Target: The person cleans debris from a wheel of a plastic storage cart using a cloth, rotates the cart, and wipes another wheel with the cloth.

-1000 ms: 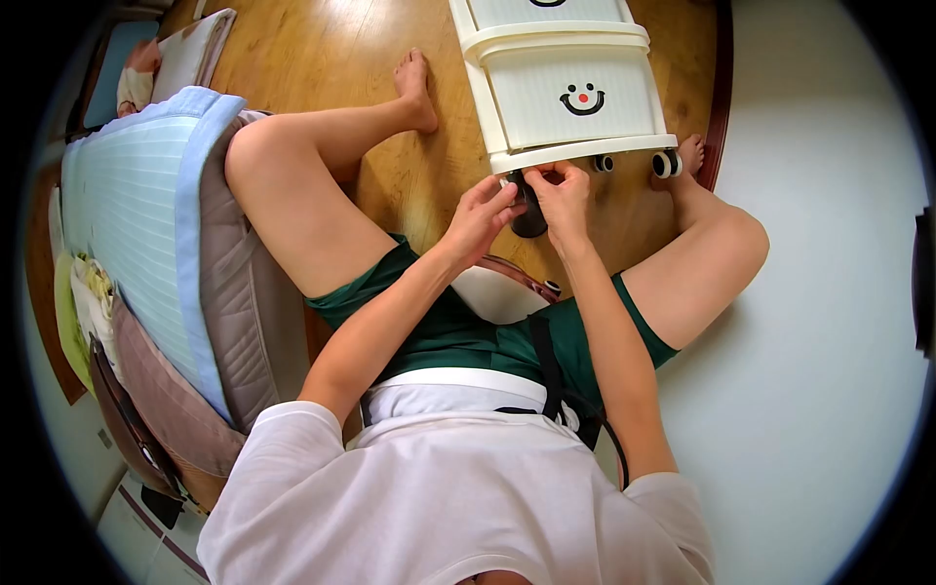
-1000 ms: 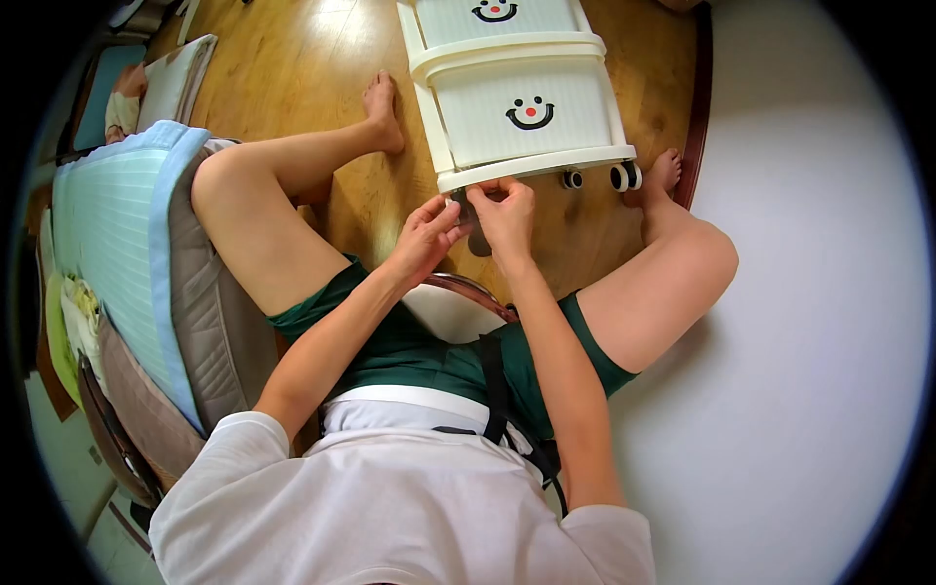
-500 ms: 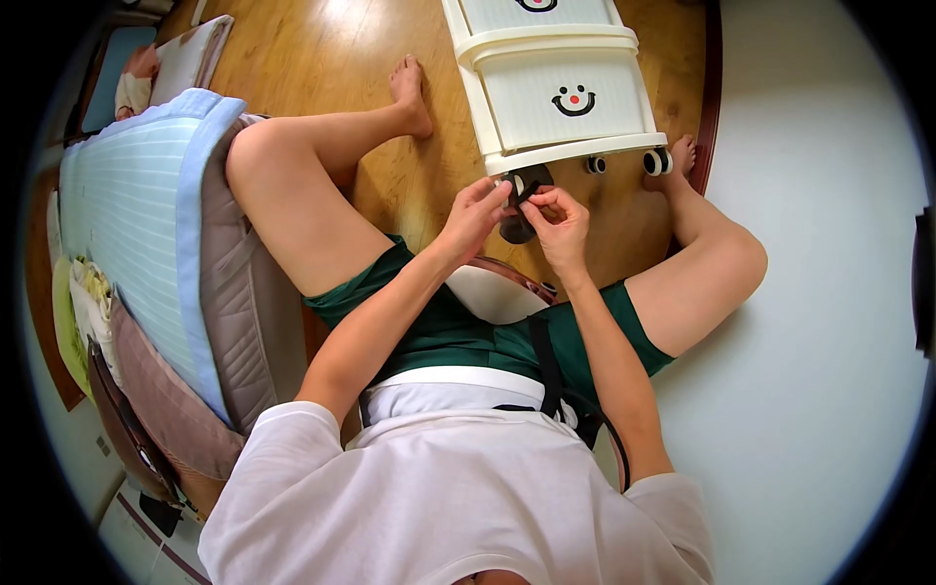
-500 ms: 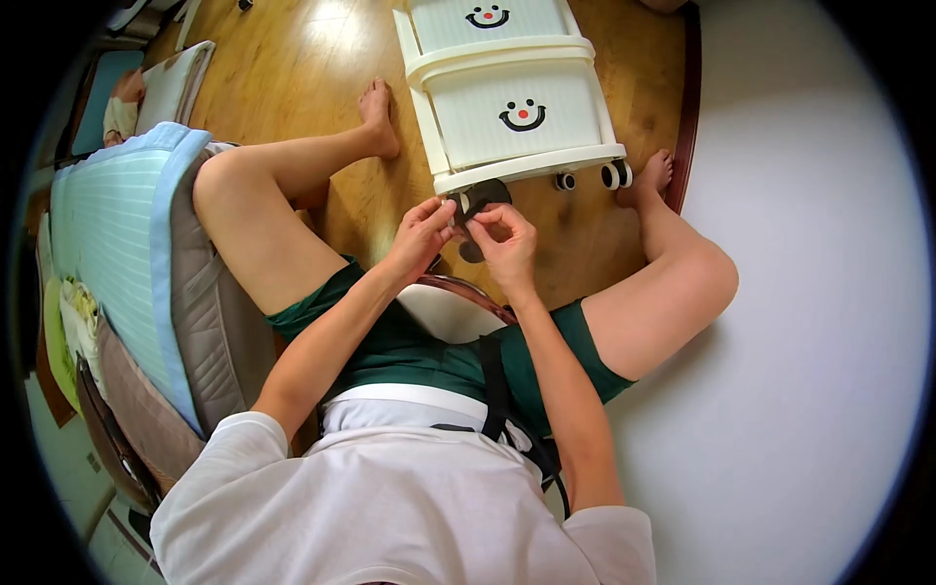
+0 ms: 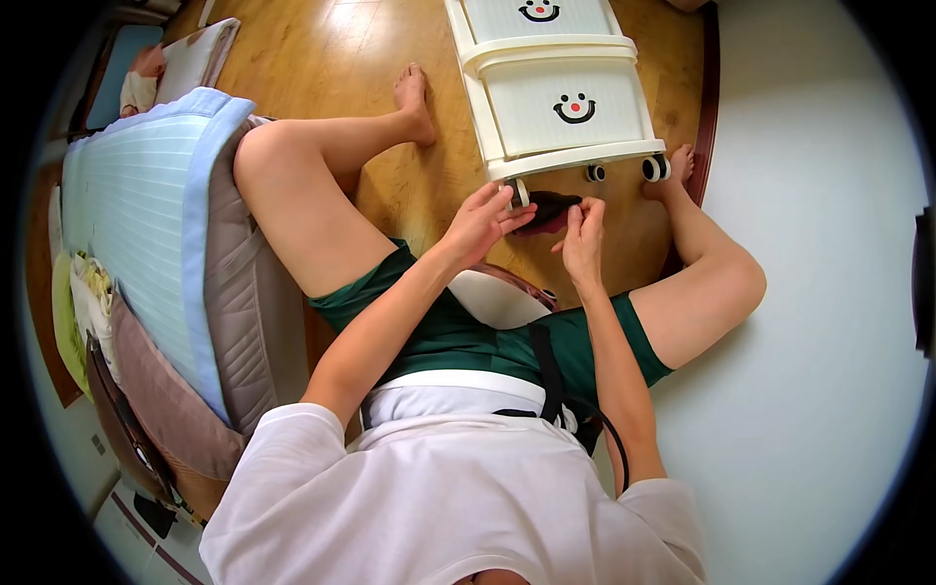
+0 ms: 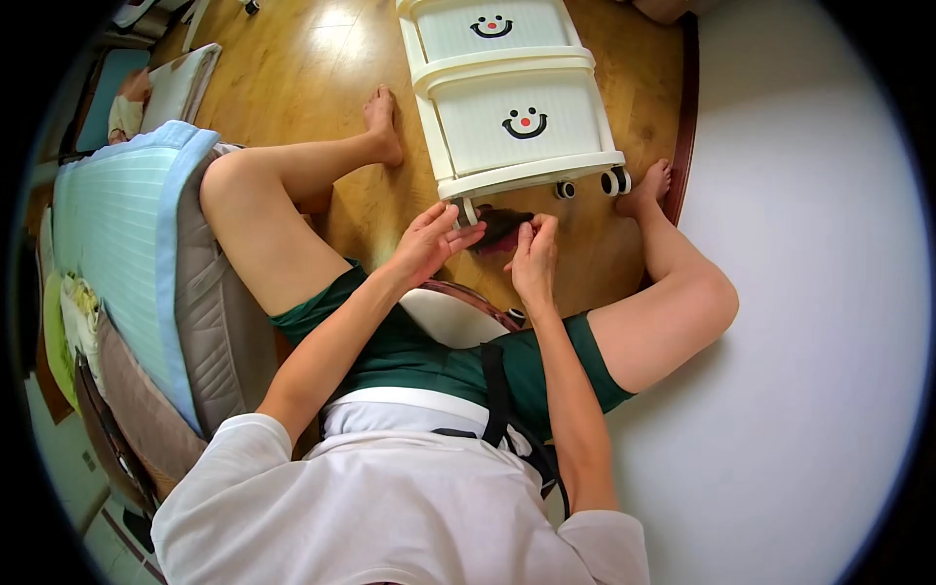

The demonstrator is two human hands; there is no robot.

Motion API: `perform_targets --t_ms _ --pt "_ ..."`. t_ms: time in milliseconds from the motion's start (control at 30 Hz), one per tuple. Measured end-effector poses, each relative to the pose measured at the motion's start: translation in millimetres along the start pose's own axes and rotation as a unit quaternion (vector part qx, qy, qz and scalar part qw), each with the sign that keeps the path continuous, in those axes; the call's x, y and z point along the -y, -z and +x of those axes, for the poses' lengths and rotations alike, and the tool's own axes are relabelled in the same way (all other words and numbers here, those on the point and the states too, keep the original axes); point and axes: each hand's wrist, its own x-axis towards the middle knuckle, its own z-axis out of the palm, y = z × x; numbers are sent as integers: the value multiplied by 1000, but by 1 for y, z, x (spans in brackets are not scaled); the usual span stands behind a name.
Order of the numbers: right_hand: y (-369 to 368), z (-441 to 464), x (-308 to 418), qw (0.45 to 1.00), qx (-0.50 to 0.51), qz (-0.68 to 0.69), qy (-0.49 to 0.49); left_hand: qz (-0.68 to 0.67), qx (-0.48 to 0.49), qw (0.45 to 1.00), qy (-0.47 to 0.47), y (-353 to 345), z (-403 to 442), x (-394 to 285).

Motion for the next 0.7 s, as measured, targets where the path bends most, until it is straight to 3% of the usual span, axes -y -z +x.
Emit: perform_targets --t_ms 67,267,467,700 --pt "1 4 -16 991 -27 -89 94 -14 2 1000 19 1 -1 -1" --pt "-4 12 -18 989 -48 10 138 -36 4 999 24 1 -1 -3" --pt "-3 10 -5 981 -12 190 39 -33 -16 999 18 5 2 -1" --pt "-16 6 13 960 16 273 60 -30 -10 999 24 2 0 -4"
